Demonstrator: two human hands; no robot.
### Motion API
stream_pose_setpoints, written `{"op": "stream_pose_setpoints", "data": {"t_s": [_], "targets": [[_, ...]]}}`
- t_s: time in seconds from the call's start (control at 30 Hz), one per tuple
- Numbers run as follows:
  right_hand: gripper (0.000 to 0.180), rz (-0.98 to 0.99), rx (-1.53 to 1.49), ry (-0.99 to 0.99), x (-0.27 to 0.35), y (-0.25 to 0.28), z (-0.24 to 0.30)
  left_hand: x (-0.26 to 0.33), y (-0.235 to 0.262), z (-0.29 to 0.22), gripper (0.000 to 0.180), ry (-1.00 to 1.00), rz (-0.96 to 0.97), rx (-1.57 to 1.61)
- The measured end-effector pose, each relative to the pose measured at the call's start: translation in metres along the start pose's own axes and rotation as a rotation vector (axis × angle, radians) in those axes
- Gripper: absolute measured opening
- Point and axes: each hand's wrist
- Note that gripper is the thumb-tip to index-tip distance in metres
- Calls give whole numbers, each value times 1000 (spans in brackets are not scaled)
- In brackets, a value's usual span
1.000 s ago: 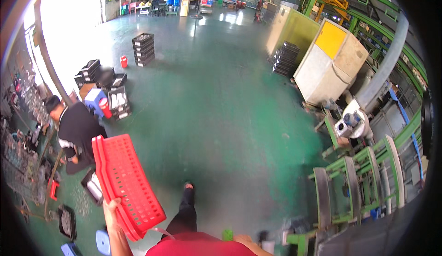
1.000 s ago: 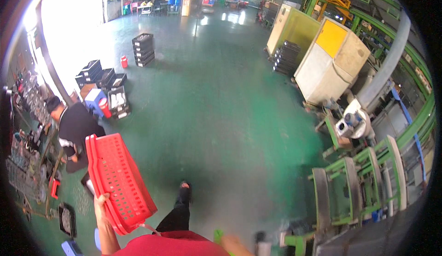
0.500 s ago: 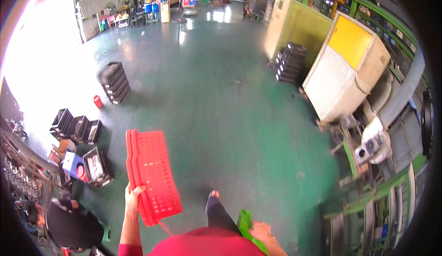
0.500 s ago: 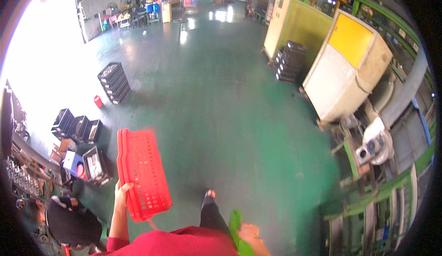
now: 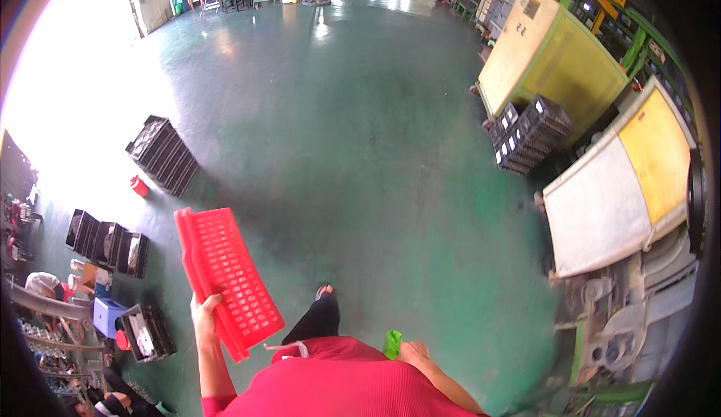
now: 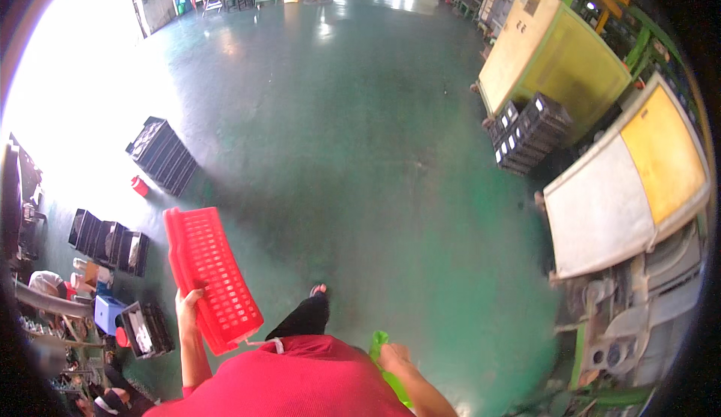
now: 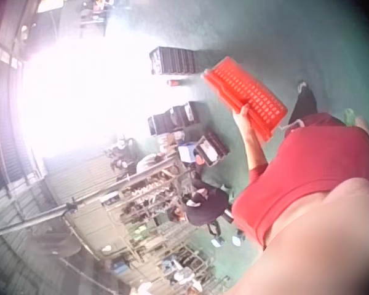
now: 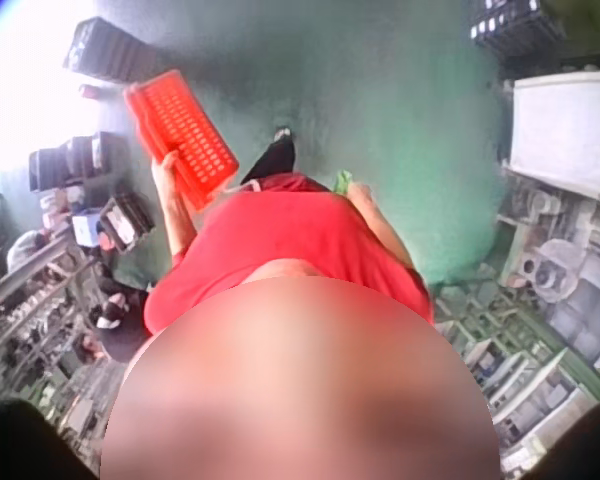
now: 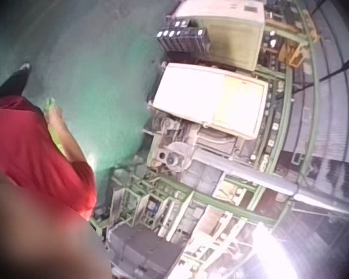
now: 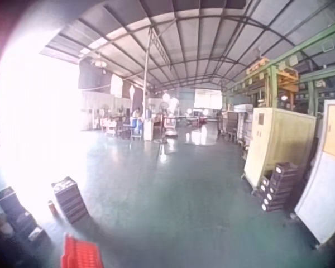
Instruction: The person wipes the inside of a red plastic basket with a cloth, then moves to a table to wipe the exterior of several cardboard boxes. They rinse the cloth in a bucket of water and continue wiping the boxes. Finally, they carry a stack of red baskets across the factory floor.
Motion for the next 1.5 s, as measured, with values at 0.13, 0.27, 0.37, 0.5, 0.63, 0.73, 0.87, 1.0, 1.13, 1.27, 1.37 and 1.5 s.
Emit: {"op": "stream_pose_setpoints", "data": {"t_s": [0.13,0.27,0.37,0.5,0.63,0.73,0.87,1.0,1.13,1.27,1.37,1.5], "targets": [[39,-214,-283,-104,-106,171,-15,-157,-187,-45,35,44,229,-46],[47,-269,-373,-122,-245,319,-52,-315,-359,-78,35,35,323,-3],[50,-250,-267,-141,-388,430,-79,-437,-483,-82,36,32,242,-40],[51,48,-90,2,-555,597,-105,-570,-621,-126,33,29,-22,-23],[47,364,81,126,-691,735,-154,-678,-729,-187,29,61,-86,130],[34,403,-101,342,-808,810,-188,-775,-822,-208,31,96,-8,545],[50,297,15,72,-953,950,-183,-936,-985,-238,46,97,-98,340],[56,174,-284,-228,-1022,1161,-160,-1085,-1182,-279,42,53,-65,203],[58,43,-888,31,-1071,1345,-161,-1232,-1342,-318,42,85,-16,107],[56,-98,-594,2,-1205,1491,-178,-1383,-1477,-333,36,47,-28,113],[54,-42,-327,-42,-1317,1628,-193,-1473,-1565,-368,35,193,-110,224],[47,381,-112,141,-1460,1817,-186,-1585,-1684,-440,29,-9,-81,221]]}}
Point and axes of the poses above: each hand's wrist, its own x-axis away from the middle knuckle, its own y-axis out of the back of the hand, z = x × y, and after that the axes turned 5 degrees about -x, right-handed
